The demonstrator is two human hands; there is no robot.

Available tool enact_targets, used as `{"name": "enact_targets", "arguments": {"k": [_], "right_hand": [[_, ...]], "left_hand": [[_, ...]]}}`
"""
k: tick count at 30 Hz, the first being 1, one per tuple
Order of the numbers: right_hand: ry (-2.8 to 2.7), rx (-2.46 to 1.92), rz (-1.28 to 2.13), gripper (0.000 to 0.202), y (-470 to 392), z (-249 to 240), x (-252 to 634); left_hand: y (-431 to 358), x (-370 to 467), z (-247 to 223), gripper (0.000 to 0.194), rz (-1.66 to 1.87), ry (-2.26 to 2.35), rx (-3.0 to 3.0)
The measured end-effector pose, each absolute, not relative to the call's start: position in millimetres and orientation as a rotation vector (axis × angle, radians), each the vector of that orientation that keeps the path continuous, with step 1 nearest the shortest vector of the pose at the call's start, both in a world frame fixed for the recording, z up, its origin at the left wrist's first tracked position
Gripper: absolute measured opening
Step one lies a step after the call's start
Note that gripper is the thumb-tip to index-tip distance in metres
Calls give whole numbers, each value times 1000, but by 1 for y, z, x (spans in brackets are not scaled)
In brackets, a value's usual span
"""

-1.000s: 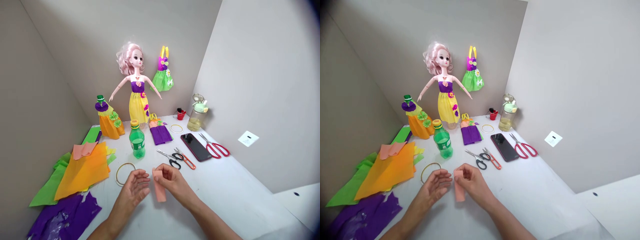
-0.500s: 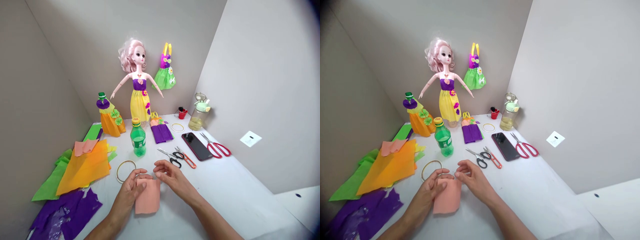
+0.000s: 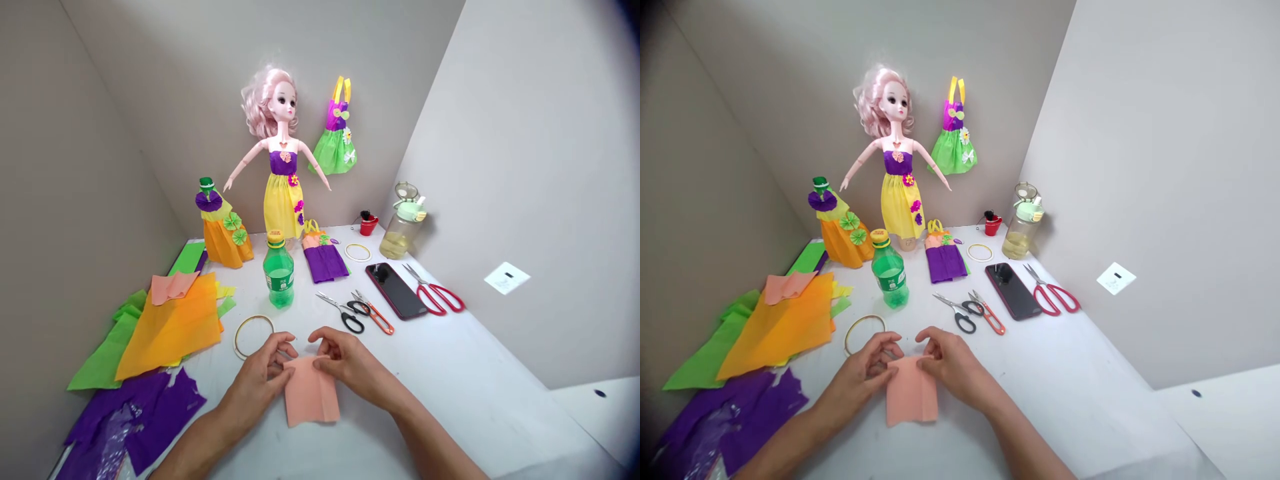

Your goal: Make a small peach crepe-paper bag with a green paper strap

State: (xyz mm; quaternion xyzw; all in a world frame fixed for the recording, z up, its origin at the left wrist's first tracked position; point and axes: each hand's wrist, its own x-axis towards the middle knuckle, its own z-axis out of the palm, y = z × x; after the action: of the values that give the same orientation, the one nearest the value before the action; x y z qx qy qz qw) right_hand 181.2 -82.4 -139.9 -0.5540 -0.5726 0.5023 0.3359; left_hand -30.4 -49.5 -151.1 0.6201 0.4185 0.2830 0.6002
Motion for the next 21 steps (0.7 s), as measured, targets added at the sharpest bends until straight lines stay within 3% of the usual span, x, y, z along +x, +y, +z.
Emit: {"name": "enact_targets", "arguments": {"k": [9,15,21], "right_hand": [[-1829,-1741,945,29,-85,-138,182],[-1857,-1826,649,17,-80,-141,182],[-1858,-1801,671,22,-77,-148,182]], "left_hand": [[-45,-39,-156,38,672,1091,1825],[-27,-62,-141,13,598,1249,2186],[-18,-71,-151,9,501,1266,2318]]}}
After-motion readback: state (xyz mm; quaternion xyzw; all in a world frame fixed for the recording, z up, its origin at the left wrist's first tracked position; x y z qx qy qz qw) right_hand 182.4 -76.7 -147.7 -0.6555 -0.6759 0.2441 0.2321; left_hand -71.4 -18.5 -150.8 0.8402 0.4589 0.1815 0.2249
